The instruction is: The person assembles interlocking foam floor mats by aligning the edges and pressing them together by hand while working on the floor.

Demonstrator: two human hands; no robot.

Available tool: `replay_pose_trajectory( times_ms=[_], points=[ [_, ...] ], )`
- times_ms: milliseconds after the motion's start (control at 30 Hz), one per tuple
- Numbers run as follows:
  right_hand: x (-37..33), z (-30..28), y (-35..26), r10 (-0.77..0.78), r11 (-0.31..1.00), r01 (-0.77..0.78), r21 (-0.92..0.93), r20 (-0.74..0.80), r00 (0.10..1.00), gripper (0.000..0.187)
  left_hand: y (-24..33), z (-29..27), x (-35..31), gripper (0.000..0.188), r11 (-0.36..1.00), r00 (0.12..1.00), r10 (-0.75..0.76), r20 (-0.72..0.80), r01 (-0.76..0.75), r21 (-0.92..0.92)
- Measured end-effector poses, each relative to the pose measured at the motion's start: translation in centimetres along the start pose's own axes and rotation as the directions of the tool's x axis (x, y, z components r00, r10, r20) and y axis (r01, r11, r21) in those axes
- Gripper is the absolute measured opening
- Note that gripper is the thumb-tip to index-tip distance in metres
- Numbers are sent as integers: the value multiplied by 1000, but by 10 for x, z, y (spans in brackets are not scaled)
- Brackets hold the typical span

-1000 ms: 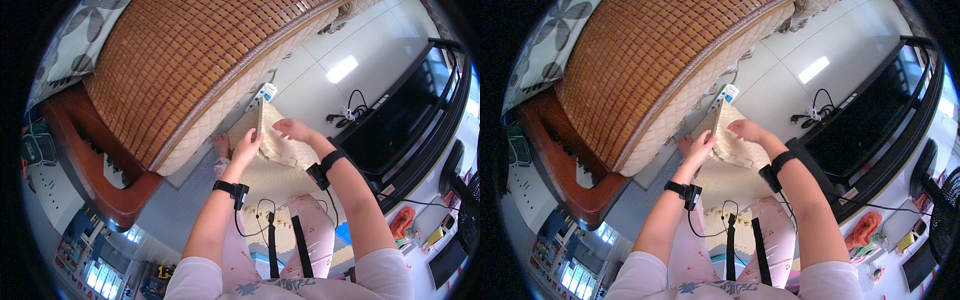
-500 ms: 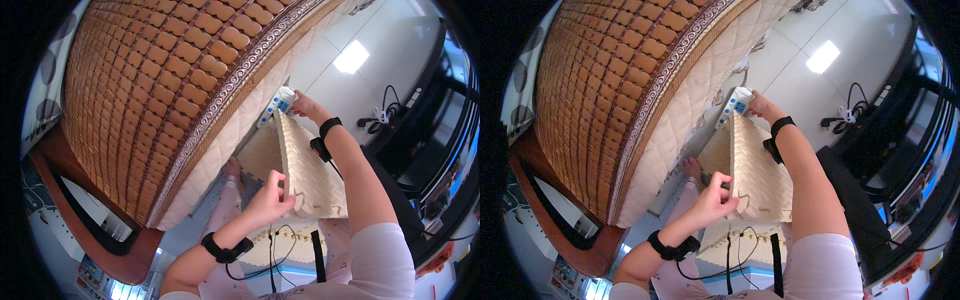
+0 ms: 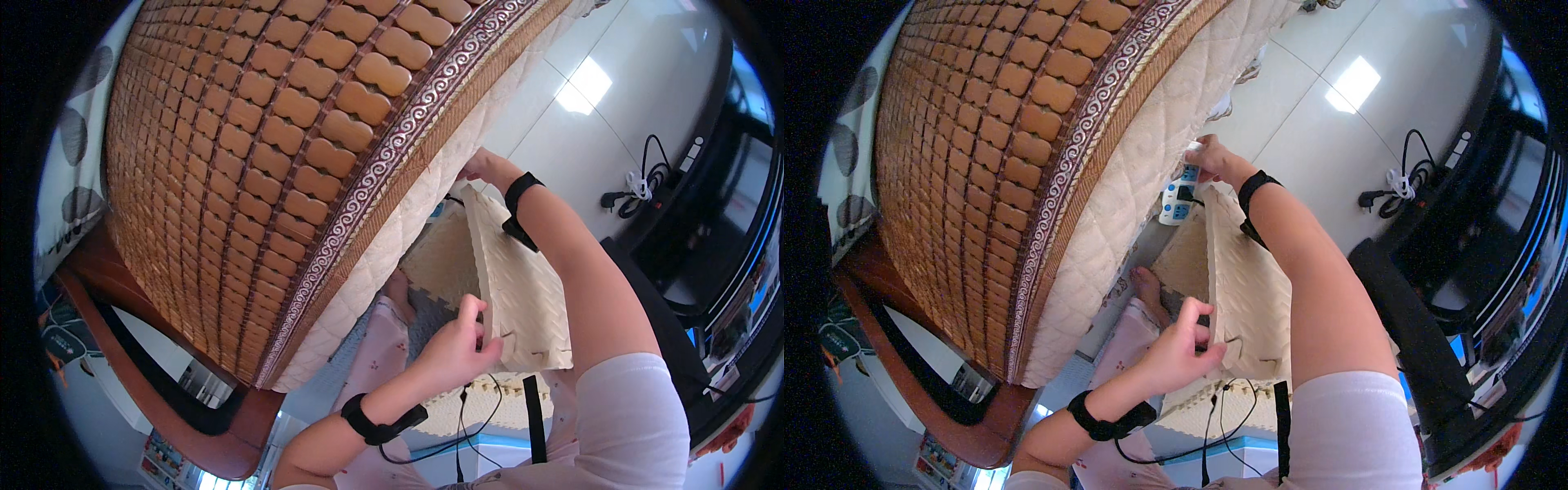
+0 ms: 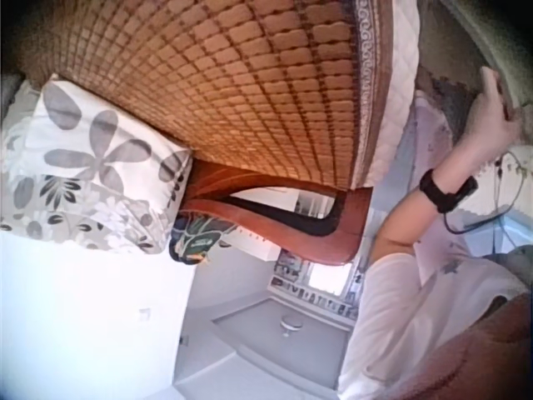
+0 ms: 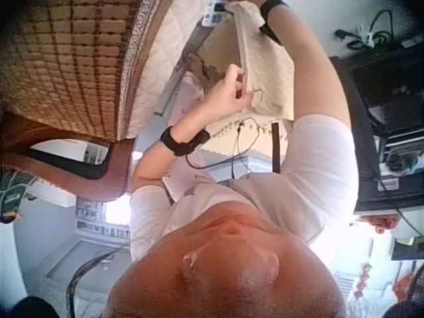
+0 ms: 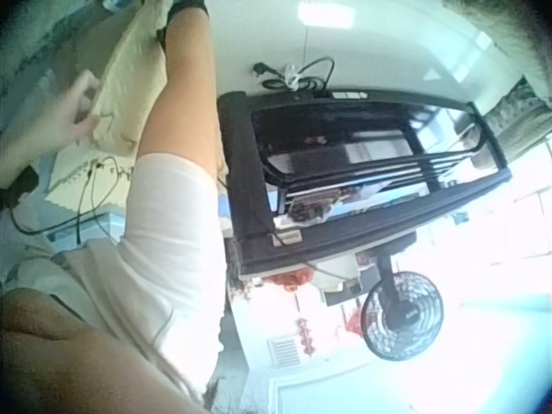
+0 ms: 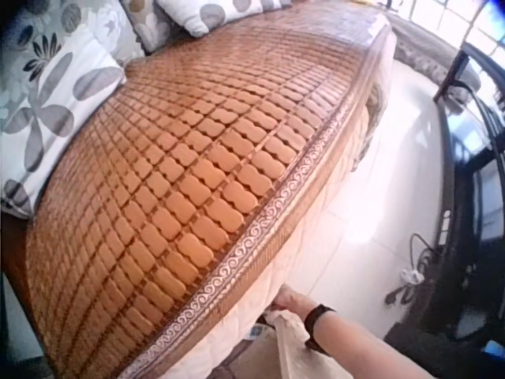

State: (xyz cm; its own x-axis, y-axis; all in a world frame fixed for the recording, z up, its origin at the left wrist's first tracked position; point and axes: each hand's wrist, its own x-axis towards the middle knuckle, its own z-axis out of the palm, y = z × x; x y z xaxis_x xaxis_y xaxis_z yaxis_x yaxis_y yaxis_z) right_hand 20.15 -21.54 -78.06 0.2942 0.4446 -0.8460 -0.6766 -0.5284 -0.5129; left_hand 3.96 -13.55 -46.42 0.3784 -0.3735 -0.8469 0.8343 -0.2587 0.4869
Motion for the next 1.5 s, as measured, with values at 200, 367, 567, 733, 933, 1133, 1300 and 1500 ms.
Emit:
replay_pose_trajectory(
  times_ms=[200,367,567,733,933,1133,1300,1500],
  points=[
    [-27,3,-21,27,992,-57,109,264,964,64,13,5,2,40,999,999,32,-34,-32,6],
    [-42,-24,-18,32,929,52,-367,219,975,50,9,-2,45,35,988,959,156,-236,-157,13],
    [-125,-26,-80,-197,849,160,-504,-21,980,52,1,-44,58,29,982,887,112,-448,-30,187],
    [-254,-49,-86,-155,980,105,-170,-317,936,46,8,-35,36,47,997,903,-14,-429,-20,-74],
    [-413,-17,0,-150,932,345,112,-748,647,24,-31,-11,12,81,982,936,45,-350,24,189],
    [-457,59,159,270,963,-175,205,-733,624,27,-142,-25,38,56,969,931,-61,-359,142,202],
    [-443,49,227,115,960,-274,-60,-806,581,59,-105,2,37,39,955,938,111,-330,-9,297],
    [-439,29,146,324,895,41,445,-709,627,49,-16,-1,7,28,990,871,131,-473,-88,112]
  ],
)
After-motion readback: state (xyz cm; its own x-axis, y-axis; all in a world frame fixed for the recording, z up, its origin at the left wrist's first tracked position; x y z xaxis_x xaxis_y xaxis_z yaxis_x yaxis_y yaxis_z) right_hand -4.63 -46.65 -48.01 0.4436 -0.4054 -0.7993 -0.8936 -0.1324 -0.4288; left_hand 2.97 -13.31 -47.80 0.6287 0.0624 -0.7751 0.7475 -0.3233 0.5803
